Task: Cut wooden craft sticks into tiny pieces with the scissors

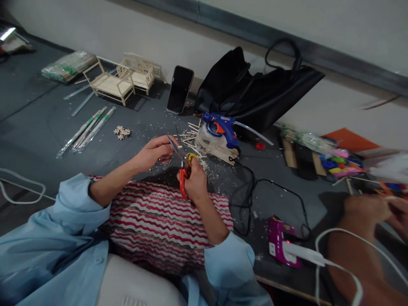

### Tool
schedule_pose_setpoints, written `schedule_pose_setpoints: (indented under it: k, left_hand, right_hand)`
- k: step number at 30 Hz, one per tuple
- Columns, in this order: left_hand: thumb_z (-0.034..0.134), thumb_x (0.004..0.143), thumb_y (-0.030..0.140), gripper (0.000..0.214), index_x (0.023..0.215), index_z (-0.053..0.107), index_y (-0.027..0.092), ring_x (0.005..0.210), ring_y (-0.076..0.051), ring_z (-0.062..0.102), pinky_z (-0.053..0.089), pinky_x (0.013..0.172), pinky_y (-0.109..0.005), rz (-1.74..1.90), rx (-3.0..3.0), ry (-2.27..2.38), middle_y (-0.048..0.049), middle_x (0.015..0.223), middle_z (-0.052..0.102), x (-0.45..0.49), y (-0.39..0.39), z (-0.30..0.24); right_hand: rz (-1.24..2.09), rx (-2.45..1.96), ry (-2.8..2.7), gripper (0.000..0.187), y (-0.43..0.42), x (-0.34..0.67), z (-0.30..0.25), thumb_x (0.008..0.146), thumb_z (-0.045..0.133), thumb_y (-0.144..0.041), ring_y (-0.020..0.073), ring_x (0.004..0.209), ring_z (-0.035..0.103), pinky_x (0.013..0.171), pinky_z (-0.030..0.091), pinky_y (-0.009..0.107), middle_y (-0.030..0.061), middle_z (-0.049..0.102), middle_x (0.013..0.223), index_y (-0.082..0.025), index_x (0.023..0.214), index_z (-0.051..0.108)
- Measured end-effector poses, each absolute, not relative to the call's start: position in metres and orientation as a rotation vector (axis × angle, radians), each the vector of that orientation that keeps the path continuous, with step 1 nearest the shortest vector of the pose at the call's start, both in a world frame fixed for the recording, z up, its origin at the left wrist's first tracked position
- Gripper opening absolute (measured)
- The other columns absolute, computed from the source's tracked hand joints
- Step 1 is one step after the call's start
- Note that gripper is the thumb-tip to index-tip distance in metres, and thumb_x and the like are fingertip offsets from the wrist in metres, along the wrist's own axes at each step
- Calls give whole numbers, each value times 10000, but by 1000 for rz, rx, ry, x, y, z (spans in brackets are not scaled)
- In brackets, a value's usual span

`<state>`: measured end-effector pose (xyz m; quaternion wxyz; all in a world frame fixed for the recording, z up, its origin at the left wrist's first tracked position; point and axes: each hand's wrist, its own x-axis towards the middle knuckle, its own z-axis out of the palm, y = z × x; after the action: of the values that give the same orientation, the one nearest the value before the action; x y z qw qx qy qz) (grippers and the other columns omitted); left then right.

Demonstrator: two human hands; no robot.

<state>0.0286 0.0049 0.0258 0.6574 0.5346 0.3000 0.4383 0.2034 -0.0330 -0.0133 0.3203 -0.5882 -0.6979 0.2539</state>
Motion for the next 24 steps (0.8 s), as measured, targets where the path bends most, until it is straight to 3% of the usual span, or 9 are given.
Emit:
schedule_pose_setpoints:
  k: [11,18,24]
  left_hand:
    - [523,862,358,215,762,522,168,465,-55,312,278,453,-195,1068,1291,674,64,579,346,35,4,17]
    - [443,936,382,269,806,534,164,669,-109,449,386,635,-225,1230,1756,860,4,719,507,35,4,11]
    - [407,955,397,294,851,553,164,732,-133,504,417,680,-237,1265,1874,908,-18,760,559,36,7,4]
  right_hand:
    - [619,-1500,-1837,240,-31,204,-18,626,498,-238,151,574,473,570,366,279,-32,524,673,-223,864,473]
    - [459,-1610,-1876,210,-26,208,-23,651,496,-219,160,563,451,578,347,289,-33,476,636,-229,857,457]
    - [547,-1625,-1825,169,-28,208,-17,670,507,-245,139,579,456,587,370,272,-40,480,659,-240,807,409]
